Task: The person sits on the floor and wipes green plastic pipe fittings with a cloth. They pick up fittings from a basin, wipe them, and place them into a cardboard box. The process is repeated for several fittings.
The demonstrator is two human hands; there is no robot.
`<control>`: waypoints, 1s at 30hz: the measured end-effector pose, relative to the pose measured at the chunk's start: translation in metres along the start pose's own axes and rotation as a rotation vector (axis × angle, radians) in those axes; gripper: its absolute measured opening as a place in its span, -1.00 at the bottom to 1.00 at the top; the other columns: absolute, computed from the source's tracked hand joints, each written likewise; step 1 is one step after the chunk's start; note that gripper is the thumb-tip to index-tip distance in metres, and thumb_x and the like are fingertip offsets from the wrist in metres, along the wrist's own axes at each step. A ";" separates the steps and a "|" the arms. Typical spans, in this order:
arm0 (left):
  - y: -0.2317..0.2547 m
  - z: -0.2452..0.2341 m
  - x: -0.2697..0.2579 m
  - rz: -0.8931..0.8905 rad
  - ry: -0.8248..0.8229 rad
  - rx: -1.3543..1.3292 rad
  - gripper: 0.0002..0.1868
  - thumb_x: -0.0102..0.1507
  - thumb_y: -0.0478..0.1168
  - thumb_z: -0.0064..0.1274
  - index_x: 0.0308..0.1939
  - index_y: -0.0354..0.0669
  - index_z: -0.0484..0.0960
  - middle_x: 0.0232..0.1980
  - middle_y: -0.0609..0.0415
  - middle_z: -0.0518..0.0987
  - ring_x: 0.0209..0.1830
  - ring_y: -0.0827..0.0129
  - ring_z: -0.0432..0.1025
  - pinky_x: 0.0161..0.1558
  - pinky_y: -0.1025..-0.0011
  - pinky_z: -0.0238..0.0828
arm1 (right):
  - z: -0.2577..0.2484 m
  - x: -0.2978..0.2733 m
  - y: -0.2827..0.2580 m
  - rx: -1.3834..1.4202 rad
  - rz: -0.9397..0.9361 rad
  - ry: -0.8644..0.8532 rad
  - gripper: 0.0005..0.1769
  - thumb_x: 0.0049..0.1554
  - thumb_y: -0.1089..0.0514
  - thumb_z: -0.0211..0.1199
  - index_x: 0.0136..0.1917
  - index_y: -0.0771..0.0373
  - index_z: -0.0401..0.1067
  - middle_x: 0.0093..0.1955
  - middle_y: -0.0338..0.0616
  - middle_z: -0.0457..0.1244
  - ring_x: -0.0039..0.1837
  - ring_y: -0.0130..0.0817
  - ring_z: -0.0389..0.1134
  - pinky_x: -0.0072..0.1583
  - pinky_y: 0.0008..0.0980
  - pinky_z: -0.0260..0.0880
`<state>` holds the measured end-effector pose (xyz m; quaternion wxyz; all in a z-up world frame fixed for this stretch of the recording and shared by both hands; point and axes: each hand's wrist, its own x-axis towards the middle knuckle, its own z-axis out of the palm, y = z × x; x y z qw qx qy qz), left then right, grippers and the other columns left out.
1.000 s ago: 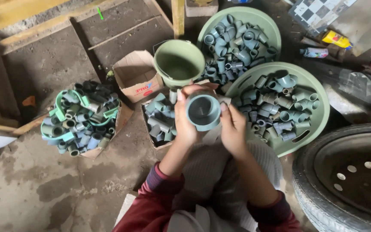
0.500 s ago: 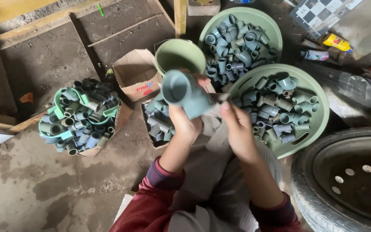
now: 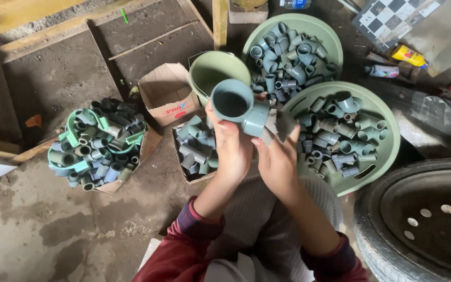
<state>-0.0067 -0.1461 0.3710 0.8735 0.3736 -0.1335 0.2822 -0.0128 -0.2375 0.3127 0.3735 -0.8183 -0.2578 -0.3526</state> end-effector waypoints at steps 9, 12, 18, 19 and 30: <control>-0.044 -0.044 0.016 0.276 -0.108 0.163 -0.01 0.17 0.50 -0.05 0.30 -0.24 0.13 0.15 -0.25 0.41 0.14 0.16 0.39 0.35 0.18 0.20 | -0.032 0.023 -0.015 1.164 0.809 -0.011 -0.74 0.28 0.08 0.27 -0.18 0.27 0.42 -0.29 -0.27 0.26 -0.22 -0.50 0.26 -0.02 -0.46 0.30; -0.043 -0.042 0.020 0.264 -0.121 0.296 -0.04 0.24 0.50 -0.17 0.36 -0.22 0.11 0.21 -0.08 0.34 0.19 0.32 0.29 0.41 0.21 0.10 | -0.040 0.031 -0.020 0.835 0.552 -0.136 -0.79 0.35 0.08 0.16 -0.05 0.24 0.45 -0.20 -0.31 0.27 -0.08 -0.57 0.25 0.07 -0.49 0.29; 0.009 0.003 0.000 -0.054 -0.109 0.214 -0.25 0.49 0.20 -0.39 0.57 -0.23 -0.13 0.39 -0.08 0.20 0.39 0.26 0.07 0.57 0.08 -0.20 | -0.007 0.013 0.040 0.045 -0.171 -0.161 -0.26 0.17 -0.20 0.20 0.29 0.52 0.35 0.14 0.19 0.28 0.18 0.07 0.14 0.34 -0.02 0.19; 0.001 0.001 -0.003 -0.053 -0.101 0.214 -0.25 0.49 0.20 -0.39 0.57 -0.23 -0.13 0.39 -0.08 0.20 0.39 0.26 0.07 0.57 0.08 -0.20 | -0.006 0.010 0.037 0.048 -0.172 -0.167 -0.26 0.17 -0.20 0.20 0.29 0.52 0.35 0.14 0.19 0.28 0.18 0.07 0.14 0.34 -0.02 0.19; -0.069 -0.062 -0.008 0.010 -0.492 0.353 -0.11 0.48 0.18 -0.37 0.64 -0.22 -0.43 0.66 -0.20 -0.12 0.62 0.02 -0.06 0.57 -0.07 -0.12 | 0.006 -0.001 0.020 0.452 0.512 0.377 -0.63 0.43 0.04 -0.05 0.23 0.27 0.49 0.11 -0.14 0.41 0.11 -0.60 0.19 0.26 -0.38 0.30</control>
